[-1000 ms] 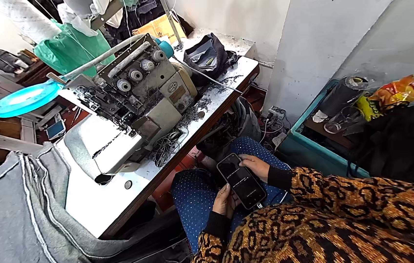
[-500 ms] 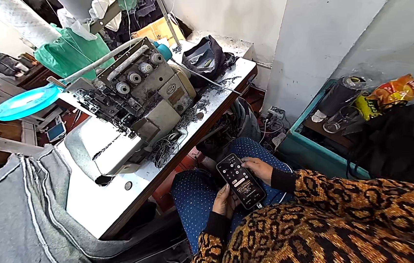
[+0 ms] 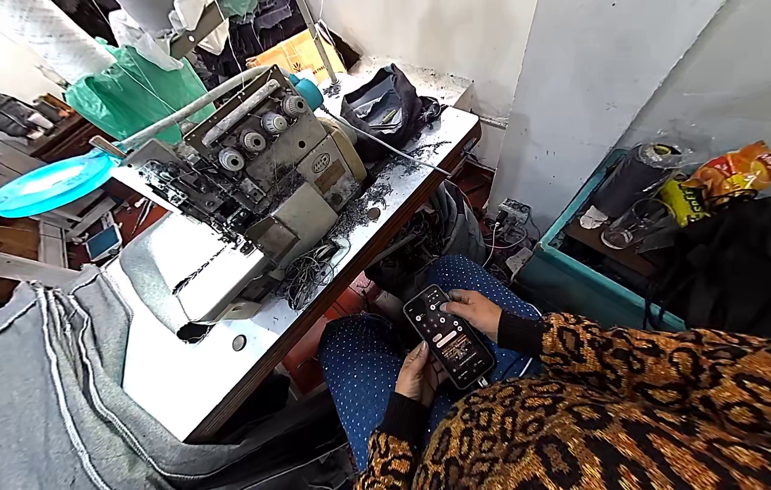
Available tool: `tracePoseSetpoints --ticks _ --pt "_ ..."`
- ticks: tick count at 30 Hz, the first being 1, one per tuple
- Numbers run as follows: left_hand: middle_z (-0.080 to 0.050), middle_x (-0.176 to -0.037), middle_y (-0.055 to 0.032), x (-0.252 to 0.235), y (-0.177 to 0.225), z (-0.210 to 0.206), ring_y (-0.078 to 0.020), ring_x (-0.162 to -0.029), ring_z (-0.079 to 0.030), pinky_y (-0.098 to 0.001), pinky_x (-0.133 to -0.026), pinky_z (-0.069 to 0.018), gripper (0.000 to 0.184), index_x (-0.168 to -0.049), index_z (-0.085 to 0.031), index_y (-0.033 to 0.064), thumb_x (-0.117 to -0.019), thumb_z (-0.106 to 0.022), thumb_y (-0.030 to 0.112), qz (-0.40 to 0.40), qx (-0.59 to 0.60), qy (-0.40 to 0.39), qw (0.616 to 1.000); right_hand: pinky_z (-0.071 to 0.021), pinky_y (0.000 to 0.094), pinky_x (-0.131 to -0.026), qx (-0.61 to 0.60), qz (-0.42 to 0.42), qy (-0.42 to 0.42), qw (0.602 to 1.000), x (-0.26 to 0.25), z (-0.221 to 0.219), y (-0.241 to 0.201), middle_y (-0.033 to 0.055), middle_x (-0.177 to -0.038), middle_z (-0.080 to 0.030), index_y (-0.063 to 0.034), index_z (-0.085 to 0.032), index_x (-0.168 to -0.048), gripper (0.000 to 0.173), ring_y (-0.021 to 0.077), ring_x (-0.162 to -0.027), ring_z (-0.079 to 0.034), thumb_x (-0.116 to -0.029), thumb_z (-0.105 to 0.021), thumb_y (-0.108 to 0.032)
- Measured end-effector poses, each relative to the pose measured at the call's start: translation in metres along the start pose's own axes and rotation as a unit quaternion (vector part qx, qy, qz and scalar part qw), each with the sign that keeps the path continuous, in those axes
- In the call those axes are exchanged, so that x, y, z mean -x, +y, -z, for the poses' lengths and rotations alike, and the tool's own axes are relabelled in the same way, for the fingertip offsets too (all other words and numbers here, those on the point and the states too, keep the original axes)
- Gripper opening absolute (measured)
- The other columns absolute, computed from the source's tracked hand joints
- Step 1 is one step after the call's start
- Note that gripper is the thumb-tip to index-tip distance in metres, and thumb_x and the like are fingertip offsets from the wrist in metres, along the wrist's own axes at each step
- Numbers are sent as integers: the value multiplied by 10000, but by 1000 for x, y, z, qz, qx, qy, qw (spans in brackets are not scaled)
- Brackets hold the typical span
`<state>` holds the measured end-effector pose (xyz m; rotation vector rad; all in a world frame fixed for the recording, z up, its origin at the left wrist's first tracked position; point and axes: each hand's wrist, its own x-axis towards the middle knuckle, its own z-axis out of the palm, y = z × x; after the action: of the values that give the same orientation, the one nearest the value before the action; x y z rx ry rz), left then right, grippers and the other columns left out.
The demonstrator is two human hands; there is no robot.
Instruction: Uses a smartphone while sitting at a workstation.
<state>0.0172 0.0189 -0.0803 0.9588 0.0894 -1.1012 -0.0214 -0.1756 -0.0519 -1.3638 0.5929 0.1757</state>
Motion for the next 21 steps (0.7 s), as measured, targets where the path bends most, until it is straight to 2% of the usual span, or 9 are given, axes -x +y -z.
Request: tracePoseSetpoints --ticks 2,5,7,9,12,21 --pt "-746 -1044 -133 0 0 -1 -224 -923 -744 -372 -806 -612 389 -1254 -511 -5 -1092 -209 177 0 -2 -1 1000 -556 392 -809 16 -1 6 1000 -2 -3 -2 160 -958 -683 37 -603 -1176 254 206 -829 -677 -1009 -634 -152" --pt "-748 -1048 -133 -1 0 0 -224 -929 -745 -371 -811 -613 385 -1251 -512 -3 -1086 -217 181 1 1 -10 1000 -550 475 -904 80 6 31 996 -7 -10 -7 211 -1081 -685 28 -544 -1296 521 289 -964 -693 -903 -782 -218" --pt "-750 -1045 -135 -1 0 1 -225 -928 -746 -375 -813 -612 375 -1241 -521 -3 -1080 -236 181 -1 3 -14 1000 -532 494 -956 133 2 45 990 -5 -17 -18 227 -1160 -661 13 -498 -1368 673 316 -1052 -673 -862 -837 -274" --pt "-748 -1040 -132 0 0 2 -220 -926 -743 -373 -809 -611 365 -1234 -518 -3 -1069 -251 183 1 2 -16 1000 -526 507 -962 169 -3 59 984 -4 -24 -24 234 -1180 -652 2 -472 -1393 750 332 -1077 -663 -835 -863 -312" --pt "-744 -1046 -133 -1 -1 3 -224 -929 -741 -375 -809 -611 360 -1243 -511 -13 -1067 -261 178 2 2 -18 1000 -505 521 -993 193 -1 71 979 -5 -29 -25 249 -1199 -647 8 -454 -1416 781 353 -1115 -651 -833 -865 -311" --pt "-751 -1043 -135 -1 -1 3 -225 -929 -746 -376 -810 -614 357 -1227 -530 -10 -1066 -274 178 -2 5 -25 1000 -518 539 -958 190 12 78 979 -8 -28 -19 245 -1160 -658 7 -480 -1383 771 358 -1074 -664 -808 -887 -306"
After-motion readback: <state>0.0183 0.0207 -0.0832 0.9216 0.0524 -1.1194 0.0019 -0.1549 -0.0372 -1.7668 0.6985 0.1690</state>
